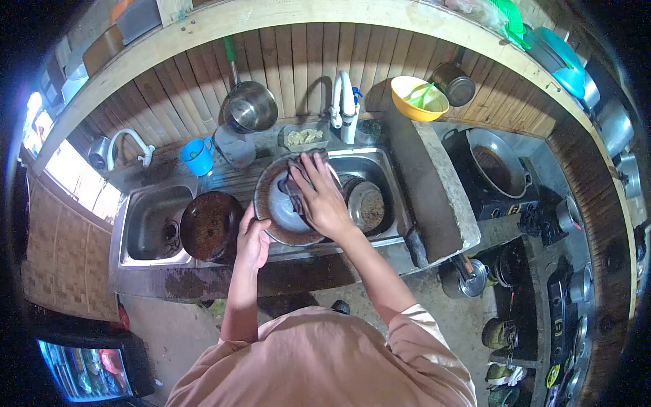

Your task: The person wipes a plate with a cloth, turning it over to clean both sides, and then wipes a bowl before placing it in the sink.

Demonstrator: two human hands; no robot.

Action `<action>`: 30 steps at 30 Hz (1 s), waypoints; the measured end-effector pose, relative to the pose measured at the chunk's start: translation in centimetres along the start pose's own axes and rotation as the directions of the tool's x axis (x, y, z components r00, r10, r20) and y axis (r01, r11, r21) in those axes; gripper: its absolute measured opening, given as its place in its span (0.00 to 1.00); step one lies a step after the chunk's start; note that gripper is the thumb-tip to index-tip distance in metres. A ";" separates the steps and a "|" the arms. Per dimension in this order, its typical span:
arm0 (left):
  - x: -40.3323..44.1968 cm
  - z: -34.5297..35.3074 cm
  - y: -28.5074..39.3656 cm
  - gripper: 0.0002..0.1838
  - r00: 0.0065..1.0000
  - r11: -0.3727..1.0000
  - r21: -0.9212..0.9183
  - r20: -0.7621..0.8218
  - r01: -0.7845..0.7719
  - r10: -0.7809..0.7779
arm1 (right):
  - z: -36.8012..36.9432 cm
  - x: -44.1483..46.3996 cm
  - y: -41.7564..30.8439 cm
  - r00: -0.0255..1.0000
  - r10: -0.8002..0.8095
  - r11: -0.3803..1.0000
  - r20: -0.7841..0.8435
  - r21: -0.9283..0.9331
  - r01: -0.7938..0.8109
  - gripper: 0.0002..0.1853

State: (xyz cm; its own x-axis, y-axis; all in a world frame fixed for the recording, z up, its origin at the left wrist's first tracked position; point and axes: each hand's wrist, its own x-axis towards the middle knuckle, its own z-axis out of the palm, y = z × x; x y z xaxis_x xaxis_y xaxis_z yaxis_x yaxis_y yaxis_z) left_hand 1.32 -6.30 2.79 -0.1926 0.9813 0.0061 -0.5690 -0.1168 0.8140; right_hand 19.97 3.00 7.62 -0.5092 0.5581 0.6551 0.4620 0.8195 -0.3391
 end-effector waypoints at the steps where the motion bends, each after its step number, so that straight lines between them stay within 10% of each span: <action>1: -0.2 0.6 0.3 0.40 0.999 0.996 0.071 0.003 0.048 -0.048 | 0.2 0.6 -0.4 1.000 -0.020 0.999 -0.013 0.034 0.020 0.34; 9: -0.2 0.6 1.9 0.46 0.991 0.993 -0.044 0.072 -0.111 0.114 | -0.5 -1.4 -2.0 0.945 -0.228 0.966 0.236 0.174 0.190 0.33; 15: -0.1 0.7 1.4 0.47 0.987 1.000 0.004 0.158 -0.030 0.029 | -0.5 0.7 -0.2 0.996 0.075 0.997 -0.056 0.028 -0.073 0.33; 21: -0.5 2.3 2.7 0.41 0.978 0.995 -0.101 0.208 -0.007 0.028 | 0.4 0.6 -3.7 0.993 -0.071 0.975 0.093 0.216 0.050 0.28; 30: -0.4 0.5 2.6 0.43 0.989 0.982 -0.178 0.112 -0.071 0.091 | -1.6 -2.1 0.2 0.989 -0.039 0.998 0.141 -0.039 0.045 0.34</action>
State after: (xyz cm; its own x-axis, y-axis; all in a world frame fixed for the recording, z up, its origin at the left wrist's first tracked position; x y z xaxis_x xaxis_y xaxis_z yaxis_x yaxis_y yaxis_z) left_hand 0.37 -6.94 5.20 -0.1531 0.9774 0.1455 -0.6868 -0.2111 0.6955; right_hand 22.31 1.76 7.25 -0.6240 0.5384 0.5664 0.4665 0.8381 -0.2827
